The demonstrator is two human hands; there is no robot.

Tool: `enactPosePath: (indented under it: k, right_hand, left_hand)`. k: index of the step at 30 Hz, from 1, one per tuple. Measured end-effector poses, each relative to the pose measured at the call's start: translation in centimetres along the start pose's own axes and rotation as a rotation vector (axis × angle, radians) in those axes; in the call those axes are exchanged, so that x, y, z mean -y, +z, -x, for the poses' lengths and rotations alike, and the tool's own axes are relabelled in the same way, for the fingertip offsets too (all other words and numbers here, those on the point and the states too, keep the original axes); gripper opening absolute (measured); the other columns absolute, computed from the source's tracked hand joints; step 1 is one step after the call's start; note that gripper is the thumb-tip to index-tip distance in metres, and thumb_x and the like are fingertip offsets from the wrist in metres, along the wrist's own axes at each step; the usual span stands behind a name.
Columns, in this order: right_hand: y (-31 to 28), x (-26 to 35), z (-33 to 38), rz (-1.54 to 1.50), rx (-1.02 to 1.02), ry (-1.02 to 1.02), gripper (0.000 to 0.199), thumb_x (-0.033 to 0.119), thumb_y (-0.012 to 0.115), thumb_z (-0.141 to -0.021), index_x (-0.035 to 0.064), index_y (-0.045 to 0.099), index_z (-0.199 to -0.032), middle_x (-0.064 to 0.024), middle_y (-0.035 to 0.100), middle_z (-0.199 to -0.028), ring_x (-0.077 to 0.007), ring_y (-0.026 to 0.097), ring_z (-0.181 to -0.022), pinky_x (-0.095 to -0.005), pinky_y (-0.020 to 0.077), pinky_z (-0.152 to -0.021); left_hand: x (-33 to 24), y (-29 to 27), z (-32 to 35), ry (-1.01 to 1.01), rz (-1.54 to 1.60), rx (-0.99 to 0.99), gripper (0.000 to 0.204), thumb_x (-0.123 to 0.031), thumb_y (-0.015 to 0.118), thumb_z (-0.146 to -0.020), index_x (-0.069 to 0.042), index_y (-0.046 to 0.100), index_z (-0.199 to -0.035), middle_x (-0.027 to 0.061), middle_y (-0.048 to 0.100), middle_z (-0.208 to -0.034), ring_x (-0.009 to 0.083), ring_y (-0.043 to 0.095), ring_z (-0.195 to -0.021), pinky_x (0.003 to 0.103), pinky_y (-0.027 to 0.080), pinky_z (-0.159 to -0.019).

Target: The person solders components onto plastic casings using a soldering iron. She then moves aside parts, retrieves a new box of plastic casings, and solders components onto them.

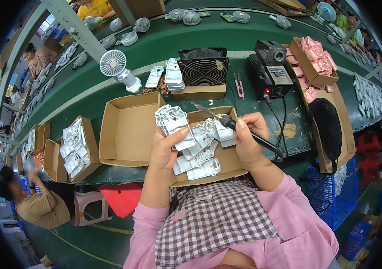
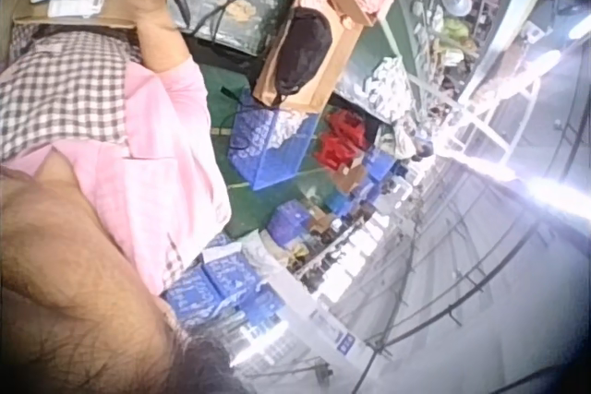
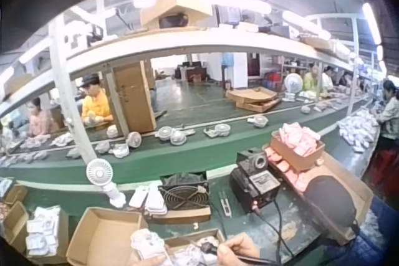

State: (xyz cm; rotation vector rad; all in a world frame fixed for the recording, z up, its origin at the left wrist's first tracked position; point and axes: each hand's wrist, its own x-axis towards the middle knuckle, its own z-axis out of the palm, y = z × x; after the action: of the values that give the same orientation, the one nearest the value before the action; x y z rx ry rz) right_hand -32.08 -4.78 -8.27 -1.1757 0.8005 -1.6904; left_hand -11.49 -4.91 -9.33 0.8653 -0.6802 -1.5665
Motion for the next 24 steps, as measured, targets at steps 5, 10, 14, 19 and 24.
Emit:
enactPosePath:
  k: [5,10,14,19,24]
  right_hand:
    - [-0.9,-0.2,1.0,-0.007,0.069,-0.054,0.014,0.006,0.06,-0.087,0.0036,0.047,-0.083,-0.0013,0.052,-0.069,-0.005,0.043,-0.058,-0.0207,0.037,-0.054]
    - [-0.6,-0.1,0.8,0.16,0.127,-0.096,0.016,0.006,0.063,-0.085,0.0044,0.049,-0.077,-0.002,0.053,-0.062,-0.0061,0.043,-0.053,-0.0227,0.0355,-0.049]
    - [-0.6,-0.3,0.8,0.224,0.118,-0.073,0.016,0.006,0.063,-0.084,0.0042,0.05,-0.076,-0.0024,0.054,-0.062,-0.0068,0.045,-0.054,-0.0234,0.0372,-0.049]
    - [-0.5,-0.3,0.6,0.262,0.125,-0.069,0.016,0.007,0.064,-0.084,0.004,0.051,-0.075,-0.002,0.056,-0.062,-0.0061,0.047,-0.053,-0.023,0.0385,-0.048]
    - [-0.5,-0.4,0.5,0.249,0.127,-0.056,0.017,0.007,0.064,-0.084,0.0042,0.051,-0.074,-0.0006,0.056,-0.06,-0.0045,0.047,-0.052,-0.0218,0.0381,-0.047]
  left_hand:
    - [0.4,0.9,-0.1,0.051,-0.142,-0.081,0.046,-0.003,0.07,-0.076,-0.002,0.048,-0.115,0.0089,0.061,-0.101,0.0166,0.062,-0.09,0.029,0.052,-0.076]
    - [0.4,1.0,-0.1,0.113,-0.224,-0.089,0.049,-0.002,0.072,-0.075,-0.002,0.046,-0.116,0.0087,0.06,-0.104,0.0154,0.06,-0.091,0.03,0.05,-0.081]
    - [0.5,1.0,-0.1,0.12,-0.217,-0.093,0.047,-0.001,0.071,-0.075,-0.002,0.046,-0.115,0.0088,0.061,-0.104,0.0153,0.06,-0.091,0.03,0.05,-0.081]
    - [0.5,1.0,-0.1,0.122,-0.226,-0.09,0.048,0.0,0.07,-0.075,-0.002,0.045,-0.116,0.0087,0.061,-0.103,0.0146,0.06,-0.091,0.029,0.05,-0.079]
    - [0.4,1.2,-0.1,0.129,-0.228,-0.101,0.047,0.002,0.069,-0.076,-0.002,0.045,-0.116,0.0084,0.06,-0.104,0.0143,0.06,-0.091,0.029,0.05,-0.08]
